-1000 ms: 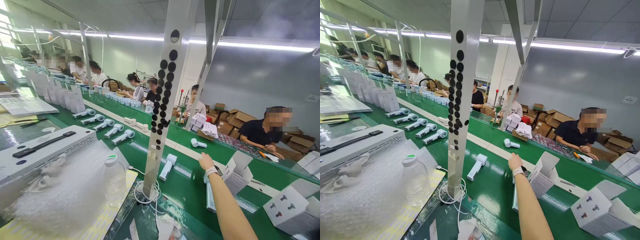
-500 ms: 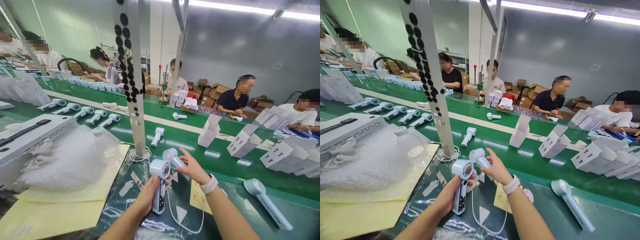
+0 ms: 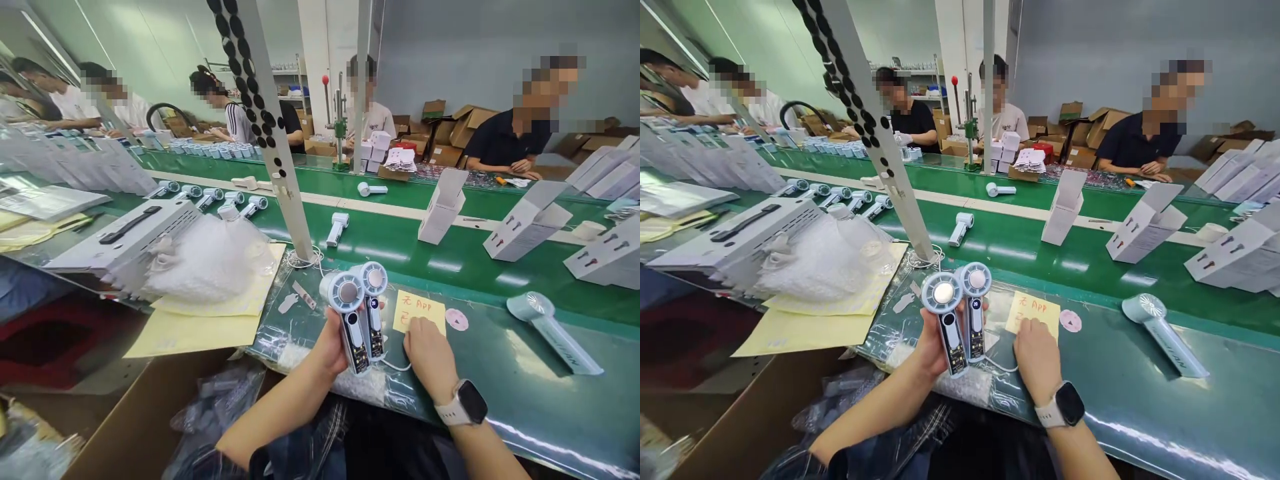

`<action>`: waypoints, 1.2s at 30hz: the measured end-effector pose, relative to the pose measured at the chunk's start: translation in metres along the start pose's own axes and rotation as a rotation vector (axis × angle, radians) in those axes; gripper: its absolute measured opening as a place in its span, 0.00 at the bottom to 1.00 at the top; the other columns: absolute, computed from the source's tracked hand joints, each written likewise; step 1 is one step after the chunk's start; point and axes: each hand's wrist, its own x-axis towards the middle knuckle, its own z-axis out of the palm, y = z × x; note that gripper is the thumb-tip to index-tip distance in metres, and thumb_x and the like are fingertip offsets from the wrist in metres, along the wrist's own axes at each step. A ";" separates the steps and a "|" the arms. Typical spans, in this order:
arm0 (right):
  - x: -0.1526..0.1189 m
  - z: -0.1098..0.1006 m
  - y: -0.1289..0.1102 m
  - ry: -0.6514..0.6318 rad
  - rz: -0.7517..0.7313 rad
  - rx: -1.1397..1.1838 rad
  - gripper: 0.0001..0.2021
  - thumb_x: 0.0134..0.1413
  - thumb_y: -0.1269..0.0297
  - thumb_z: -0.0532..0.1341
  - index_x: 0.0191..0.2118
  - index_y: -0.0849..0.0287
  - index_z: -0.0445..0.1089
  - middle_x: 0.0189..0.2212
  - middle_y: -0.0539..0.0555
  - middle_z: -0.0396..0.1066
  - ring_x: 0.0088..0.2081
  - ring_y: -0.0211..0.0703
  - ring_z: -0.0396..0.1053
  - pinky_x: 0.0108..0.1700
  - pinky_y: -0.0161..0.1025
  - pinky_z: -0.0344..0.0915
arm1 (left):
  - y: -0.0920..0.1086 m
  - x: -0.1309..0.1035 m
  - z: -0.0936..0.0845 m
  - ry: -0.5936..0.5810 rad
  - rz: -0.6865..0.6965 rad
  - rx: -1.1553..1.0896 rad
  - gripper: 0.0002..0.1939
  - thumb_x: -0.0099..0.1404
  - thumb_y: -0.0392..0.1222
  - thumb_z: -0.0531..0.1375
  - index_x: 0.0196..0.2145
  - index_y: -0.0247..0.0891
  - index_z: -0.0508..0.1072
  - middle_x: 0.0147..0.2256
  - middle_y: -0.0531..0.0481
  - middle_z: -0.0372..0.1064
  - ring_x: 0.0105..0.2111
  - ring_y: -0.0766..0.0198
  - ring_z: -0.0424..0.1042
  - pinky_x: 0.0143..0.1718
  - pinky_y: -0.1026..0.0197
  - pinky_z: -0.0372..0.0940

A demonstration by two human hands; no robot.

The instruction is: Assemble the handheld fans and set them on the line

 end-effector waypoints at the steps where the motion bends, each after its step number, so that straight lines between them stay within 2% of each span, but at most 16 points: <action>1: -0.006 0.006 -0.007 -0.057 -0.044 0.025 0.09 0.65 0.64 0.56 0.32 0.55 0.64 0.35 0.64 0.74 0.41 0.56 0.72 0.46 0.49 0.69 | 0.002 0.000 0.002 -0.017 0.009 0.007 0.36 0.45 0.73 0.75 0.37 0.38 0.80 0.45 0.42 0.82 0.47 0.49 0.81 0.54 0.50 0.74; 4: -0.032 0.015 -0.034 -0.351 -0.115 0.298 0.08 0.66 0.60 0.56 0.40 0.56 0.70 0.31 0.54 0.75 0.34 0.47 0.73 0.41 0.42 0.70 | 0.013 -0.003 0.008 -0.014 0.065 0.043 0.38 0.45 0.74 0.74 0.38 0.37 0.80 0.45 0.43 0.81 0.44 0.54 0.81 0.48 0.56 0.75; 6: -0.046 0.012 -0.051 -0.544 -0.053 0.571 0.12 0.64 0.55 0.58 0.44 0.57 0.73 0.28 0.51 0.74 0.31 0.45 0.73 0.38 0.40 0.69 | 0.020 -0.006 0.013 0.009 0.130 0.076 0.39 0.45 0.77 0.72 0.35 0.36 0.79 0.47 0.42 0.80 0.46 0.54 0.80 0.49 0.57 0.75; 8: -0.051 0.007 -0.064 -0.610 0.023 0.734 0.14 0.61 0.51 0.61 0.39 0.58 0.76 0.26 0.51 0.73 0.29 0.44 0.71 0.36 0.39 0.67 | 0.026 -0.007 0.016 0.033 0.186 0.100 0.40 0.44 0.80 0.70 0.29 0.36 0.76 0.49 0.40 0.79 0.47 0.54 0.79 0.49 0.57 0.75; 11: -0.048 0.003 -0.079 -0.500 -0.020 0.701 0.15 0.57 0.52 0.64 0.26 0.57 0.74 0.22 0.51 0.71 0.28 0.42 0.68 0.34 0.38 0.62 | 0.028 -0.006 0.020 0.058 0.210 0.100 0.40 0.43 0.82 0.69 0.24 0.36 0.72 0.49 0.40 0.78 0.44 0.56 0.78 0.44 0.59 0.75; 13: -0.047 0.005 -0.087 -0.416 -0.082 0.662 0.17 0.58 0.54 0.64 0.22 0.57 0.72 0.21 0.51 0.71 0.27 0.41 0.67 0.33 0.37 0.60 | 0.027 -0.006 0.020 0.059 0.216 0.100 0.40 0.44 0.82 0.68 0.24 0.36 0.72 0.47 0.41 0.79 0.40 0.57 0.78 0.41 0.59 0.75; 16: -0.053 0.013 -0.092 -0.353 -0.092 0.673 0.20 0.62 0.52 0.63 0.22 0.57 0.69 0.19 0.50 0.70 0.25 0.40 0.67 0.31 0.36 0.60 | 0.025 -0.005 0.018 0.041 0.256 0.119 0.40 0.45 0.83 0.67 0.24 0.37 0.74 0.44 0.41 0.79 0.37 0.58 0.76 0.37 0.59 0.74; 20: -0.068 0.028 -0.093 -0.312 0.051 0.867 0.26 0.67 0.39 0.59 0.25 0.55 0.66 0.14 0.46 0.63 0.17 0.39 0.63 0.26 0.36 0.61 | 0.019 -0.002 0.016 0.058 0.292 0.125 0.38 0.45 0.81 0.69 0.24 0.37 0.77 0.43 0.40 0.79 0.35 0.58 0.76 0.35 0.58 0.73; 22: -0.070 0.030 -0.092 -0.286 0.062 0.902 0.27 0.69 0.38 0.56 0.27 0.55 0.66 0.14 0.46 0.62 0.17 0.39 0.64 0.25 0.35 0.62 | 0.016 -0.001 0.016 0.057 0.284 0.110 0.38 0.46 0.80 0.69 0.25 0.37 0.77 0.39 0.41 0.80 0.34 0.56 0.77 0.34 0.57 0.73; 24: -0.068 0.025 -0.092 -0.258 -0.023 0.820 0.25 0.71 0.42 0.57 0.29 0.55 0.69 0.21 0.50 0.70 0.24 0.40 0.69 0.30 0.35 0.66 | 0.015 0.001 0.018 0.056 0.289 0.085 0.38 0.45 0.80 0.69 0.24 0.37 0.77 0.37 0.41 0.79 0.35 0.55 0.78 0.35 0.57 0.73; 26: -0.063 0.018 -0.091 -0.239 -0.157 0.696 0.21 0.72 0.47 0.58 0.31 0.56 0.72 0.34 0.56 0.77 0.35 0.43 0.75 0.39 0.36 0.70 | 0.018 0.001 0.021 0.073 0.290 0.012 0.37 0.45 0.79 0.70 0.24 0.38 0.77 0.40 0.42 0.80 0.37 0.55 0.79 0.38 0.57 0.75; 28: -0.059 0.012 -0.089 -0.202 -0.235 0.630 0.19 0.72 0.49 0.59 0.32 0.55 0.74 0.43 0.57 0.78 0.44 0.46 0.76 0.46 0.36 0.71 | 0.022 0.000 0.025 0.089 0.261 -0.091 0.36 0.46 0.78 0.70 0.23 0.38 0.76 0.45 0.43 0.79 0.41 0.57 0.79 0.42 0.58 0.76; 30: -0.057 0.011 -0.088 -0.165 -0.196 0.635 0.21 0.72 0.48 0.58 0.31 0.55 0.74 0.38 0.56 0.78 0.39 0.45 0.76 0.41 0.36 0.71 | 0.027 -0.002 0.028 0.080 0.237 -0.151 0.35 0.47 0.77 0.71 0.23 0.38 0.75 0.47 0.44 0.79 0.43 0.58 0.79 0.44 0.59 0.76; 33: -0.059 0.017 -0.086 -0.154 -0.028 0.680 0.24 0.70 0.44 0.59 0.27 0.55 0.71 0.23 0.51 0.72 0.26 0.42 0.70 0.30 0.36 0.65 | 0.027 -0.004 0.026 0.010 0.262 -0.101 0.34 0.50 0.76 0.70 0.24 0.38 0.76 0.48 0.43 0.79 0.44 0.57 0.79 0.43 0.59 0.75; 36: -0.064 0.025 -0.088 -0.170 0.109 0.811 0.27 0.68 0.39 0.60 0.24 0.55 0.66 0.16 0.49 0.65 0.20 0.41 0.66 0.28 0.37 0.63 | 0.018 -0.006 0.018 -0.003 0.338 0.014 0.38 0.48 0.81 0.67 0.24 0.38 0.75 0.47 0.43 0.79 0.42 0.56 0.78 0.40 0.58 0.75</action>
